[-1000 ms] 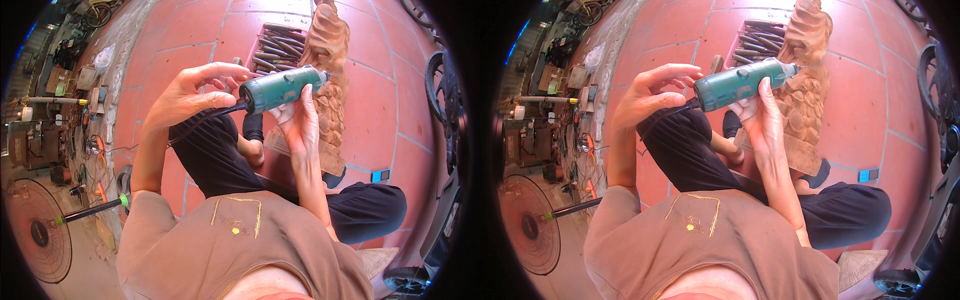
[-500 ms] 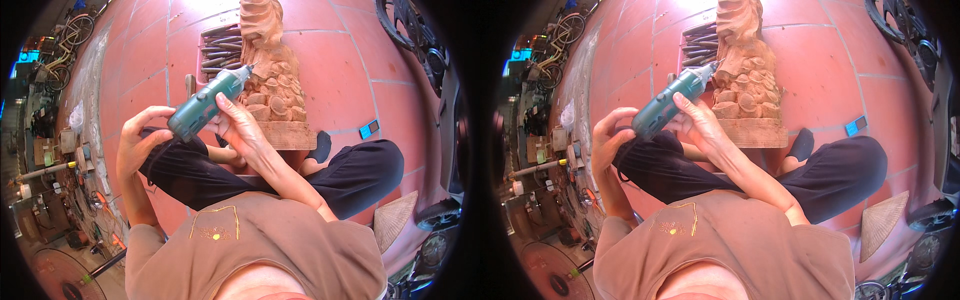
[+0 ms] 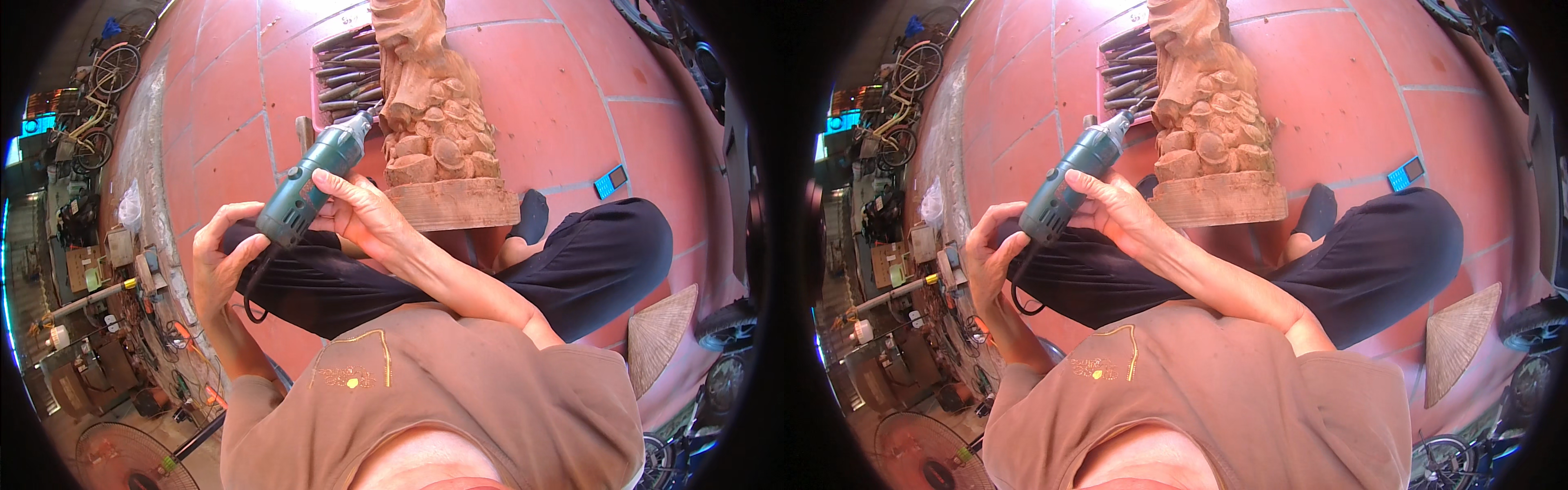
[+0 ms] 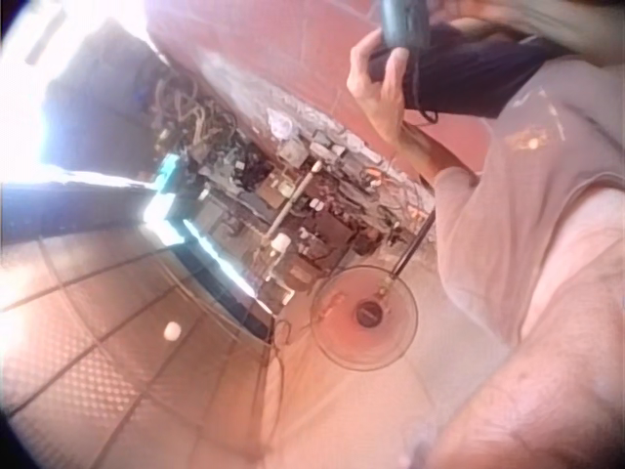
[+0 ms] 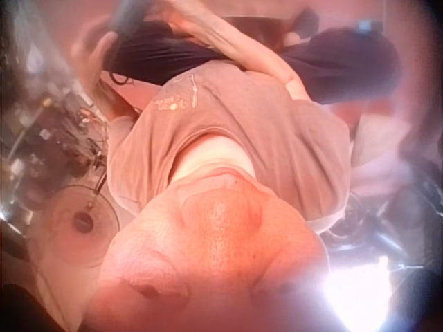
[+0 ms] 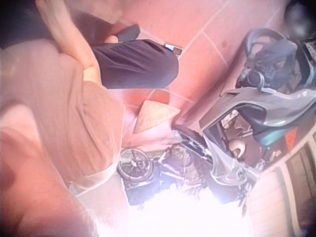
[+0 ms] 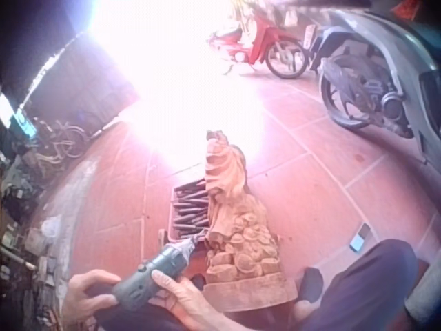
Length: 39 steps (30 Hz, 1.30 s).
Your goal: The person carves a wooden sculpture using a chisel and mallet, then switches to a rotary tool to refine details. The person sits on the floor and works on the sculpture placed between their legs.
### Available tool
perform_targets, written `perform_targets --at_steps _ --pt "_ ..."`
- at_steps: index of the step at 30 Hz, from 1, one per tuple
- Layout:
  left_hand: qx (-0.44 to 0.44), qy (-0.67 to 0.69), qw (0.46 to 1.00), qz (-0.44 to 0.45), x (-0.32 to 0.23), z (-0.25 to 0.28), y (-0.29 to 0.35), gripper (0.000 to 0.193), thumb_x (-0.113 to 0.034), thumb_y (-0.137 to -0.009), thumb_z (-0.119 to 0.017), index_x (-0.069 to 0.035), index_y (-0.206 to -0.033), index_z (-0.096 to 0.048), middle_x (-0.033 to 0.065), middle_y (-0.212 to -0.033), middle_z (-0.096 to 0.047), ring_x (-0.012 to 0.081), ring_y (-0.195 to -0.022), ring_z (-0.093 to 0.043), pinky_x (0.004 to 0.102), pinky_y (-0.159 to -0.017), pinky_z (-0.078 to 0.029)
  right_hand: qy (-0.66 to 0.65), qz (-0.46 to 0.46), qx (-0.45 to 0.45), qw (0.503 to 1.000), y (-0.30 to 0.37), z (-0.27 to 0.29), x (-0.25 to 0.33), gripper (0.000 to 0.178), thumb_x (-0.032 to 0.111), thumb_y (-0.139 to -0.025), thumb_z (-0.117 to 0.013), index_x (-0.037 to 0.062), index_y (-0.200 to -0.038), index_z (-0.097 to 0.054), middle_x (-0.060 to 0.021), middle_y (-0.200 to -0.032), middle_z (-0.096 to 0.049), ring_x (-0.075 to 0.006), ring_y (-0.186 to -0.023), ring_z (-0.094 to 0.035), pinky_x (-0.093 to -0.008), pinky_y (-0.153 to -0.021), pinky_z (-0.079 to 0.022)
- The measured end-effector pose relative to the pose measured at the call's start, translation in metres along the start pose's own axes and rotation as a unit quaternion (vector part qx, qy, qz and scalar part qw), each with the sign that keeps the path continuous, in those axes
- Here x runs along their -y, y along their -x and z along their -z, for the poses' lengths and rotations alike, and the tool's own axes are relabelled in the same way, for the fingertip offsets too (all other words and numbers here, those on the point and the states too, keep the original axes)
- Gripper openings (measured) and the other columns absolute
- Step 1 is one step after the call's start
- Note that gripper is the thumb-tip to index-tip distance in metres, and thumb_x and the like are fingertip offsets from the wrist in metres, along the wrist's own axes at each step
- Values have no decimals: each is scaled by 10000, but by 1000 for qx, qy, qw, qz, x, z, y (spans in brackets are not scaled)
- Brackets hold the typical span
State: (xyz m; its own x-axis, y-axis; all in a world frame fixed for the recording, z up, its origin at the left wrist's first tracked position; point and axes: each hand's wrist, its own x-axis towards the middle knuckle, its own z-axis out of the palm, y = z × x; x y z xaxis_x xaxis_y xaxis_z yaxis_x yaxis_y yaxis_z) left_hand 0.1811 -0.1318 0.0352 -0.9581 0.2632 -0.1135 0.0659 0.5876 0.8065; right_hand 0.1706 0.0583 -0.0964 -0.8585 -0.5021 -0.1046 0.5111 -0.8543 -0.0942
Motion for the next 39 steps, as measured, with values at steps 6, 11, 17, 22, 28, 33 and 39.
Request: perform_targets --at_steps 6,11,17,22,28,33,39 --pt "7 14 1000 -3 7 7 3 395 -88 -795 -803 37 -1139 -654 79 -1050 -674 152 -993 -630 294 -896 -485 13 1 2 1000 3 -6 -3 453 250 -936 -710 27 -1275 -509 -103 -1196 -627 -241 -1127 -638 -534 -1004 -515" --pt "39 73 996 29 5 20 8 632 -263 -735 -868 24 -1238 -614 103 -1098 -667 158 -1025 -626 308 -926 -477 17 -17 23 999 1 -7 -13 447 240 -941 -704 47 -1291 -504 -94 -1202 -616 -235 -1143 -621 -522 -1012 -504" --pt "61 -252 963 -77 -20 0 -1 804 -362 -682 -875 -30 -1339 -553 147 -1223 -649 286 -1109 -618 386 -976 -457 26 -6 2 1000 -1 -3 -17 434 228 -939 -710 74 -1291 -509 -64 -1202 -609 -209 -1167 -592 -497 -1037 -477" --pt "49 -447 888 -99 -39 -16 -18 883 -277 -673 -858 -99 -1440 -459 151 -1245 -629 326 -1144 -599 430 -962 -444 47 -19 -12 999 -9 -6 -21 489 264 -936 -718 96 -1327 -477 -53 -1252 -581 -199 -1183 -569 -459 -1000 -474" --pt "104 -506 855 -48 -41 -9 -39 956 -149 -667 -833 -145 -1500 -364 160 -1106 -641 357 -1047 -628 452 -865 -489 53 -15 27 998 -27 -20 -27 628 316 -919 -739 122 -1407 -394 -61 -1298 -552 -227 -1219 -547 -449 -1001 -464" --pt "127 -478 868 -52 -28 11 -65 940 -41 -653 -762 -162 -1495 -363 187 -1137 -639 414 -1041 -625 488 -847 -512 48 -22 6 999 -53 -20 -28 657 325 -901 -759 154 -1417 -390 -55 -1330 -537 -251 -1233 -540 -480 -1033 -438" --pt "150 -462 865 -121 -7 38 -110 910 -7 -629 -724 -164 -1469 -414 186 -1218 -634 404 -1073 -623 465 -872 -519 -10 2 -24 1000 -89 -31 -24 402 318 -917 -736 144 -1238 -566 -3 -1158 -631 -168 -1099 -586 -441 -1004 -446"
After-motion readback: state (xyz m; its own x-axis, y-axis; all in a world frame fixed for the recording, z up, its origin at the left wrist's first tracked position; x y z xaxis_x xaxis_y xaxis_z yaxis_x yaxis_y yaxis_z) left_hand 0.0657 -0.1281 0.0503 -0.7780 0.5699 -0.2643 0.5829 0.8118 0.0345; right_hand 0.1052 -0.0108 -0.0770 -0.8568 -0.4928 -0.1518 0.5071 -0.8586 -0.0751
